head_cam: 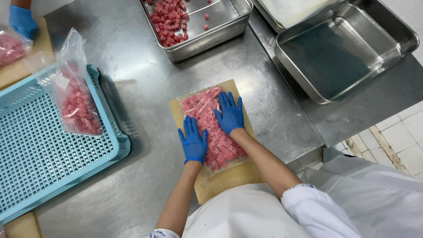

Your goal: The person is arranging diced meat cubes inside plastic bags by hand, flattening each bag to spread the meat into a single layer, and placing the bags into a blue crate.

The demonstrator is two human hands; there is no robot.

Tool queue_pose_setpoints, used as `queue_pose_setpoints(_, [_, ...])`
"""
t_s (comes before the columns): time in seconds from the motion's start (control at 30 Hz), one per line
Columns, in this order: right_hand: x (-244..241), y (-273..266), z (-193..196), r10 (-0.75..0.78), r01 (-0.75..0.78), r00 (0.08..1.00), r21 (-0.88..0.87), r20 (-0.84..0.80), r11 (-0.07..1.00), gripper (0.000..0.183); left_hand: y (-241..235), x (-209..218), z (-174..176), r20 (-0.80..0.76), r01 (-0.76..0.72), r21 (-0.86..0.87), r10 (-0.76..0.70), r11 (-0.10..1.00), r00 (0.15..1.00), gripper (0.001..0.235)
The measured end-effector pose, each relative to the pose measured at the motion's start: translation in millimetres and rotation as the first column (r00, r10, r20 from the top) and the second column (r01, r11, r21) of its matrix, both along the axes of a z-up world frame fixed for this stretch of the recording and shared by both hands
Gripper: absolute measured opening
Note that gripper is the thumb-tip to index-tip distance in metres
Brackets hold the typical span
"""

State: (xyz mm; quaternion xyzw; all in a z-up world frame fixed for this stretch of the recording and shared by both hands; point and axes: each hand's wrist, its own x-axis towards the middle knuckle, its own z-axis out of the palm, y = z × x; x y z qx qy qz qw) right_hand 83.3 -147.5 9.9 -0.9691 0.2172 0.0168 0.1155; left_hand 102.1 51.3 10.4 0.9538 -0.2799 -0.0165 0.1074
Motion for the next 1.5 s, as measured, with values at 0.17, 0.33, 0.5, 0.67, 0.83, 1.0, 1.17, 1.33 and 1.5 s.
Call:
queue_pose_setpoints(0.17, [17,-10,6,0.045,-0.048,0.997,0.054,0.057,0.997,0.061,1,1,-3,-0.005,0.001,-0.005,-0.001,1.0,1.0,0.075])
queue_pose_setpoints(0.33, [44,-48,-84,-0.037,-0.042,0.897,0.168,0.441,0.985,0.042,-7,3,12,0.017,0.007,0.015,-0.007,1.0,1.0,0.073])
queue_pose_setpoints(0.5, [62,-70,-80,-0.244,0.054,0.901,0.464,0.359,0.884,0.036,-49,30,16,0.006,0.164,-0.092,-0.164,0.982,0.986,0.064])
queue_pose_setpoints(0.67, [59,-60,-64,-0.366,0.12,0.844,0.526,0.392,0.842,0.033,-105,64,17,0.032,0.301,-0.067,-0.299,0.951,0.954,0.062])
queue_pose_setpoints(0.83, [63,-58,-53,-0.482,0.192,0.773,0.572,0.412,0.797,0.045,-121,90,-12,0.04,0.275,-0.057,-0.273,0.96,0.961,0.067])
queue_pose_setpoints(1.0, [79,-60,-94,-0.731,0.334,0.587,0.718,0.347,0.61,0.033,-121,89,-15,0.133,0.305,-0.117,-0.29,0.945,0.948,0.067])
queue_pose_setpoints(1.17, [73,-67,-58,-0.725,0.291,0.648,0.804,0.232,0.518,0.033,-117,92,-4,0.092,0.3,-0.14,-0.29,0.943,0.953,0.059])
queue_pose_setpoints(1.33, [63,-84,-62,-0.599,0.204,0.783,0.838,0.171,0.507,0.022,-141,133,-50,0.045,0.268,-0.154,-0.264,0.951,0.963,0.061])
queue_pose_setpoints(1.5, [63,-72,-50,-0.624,0.225,0.747,0.796,0.229,0.561,0.021,-162,156,-70,-0.059,0.347,-0.14,-0.358,0.927,0.932,0.034])
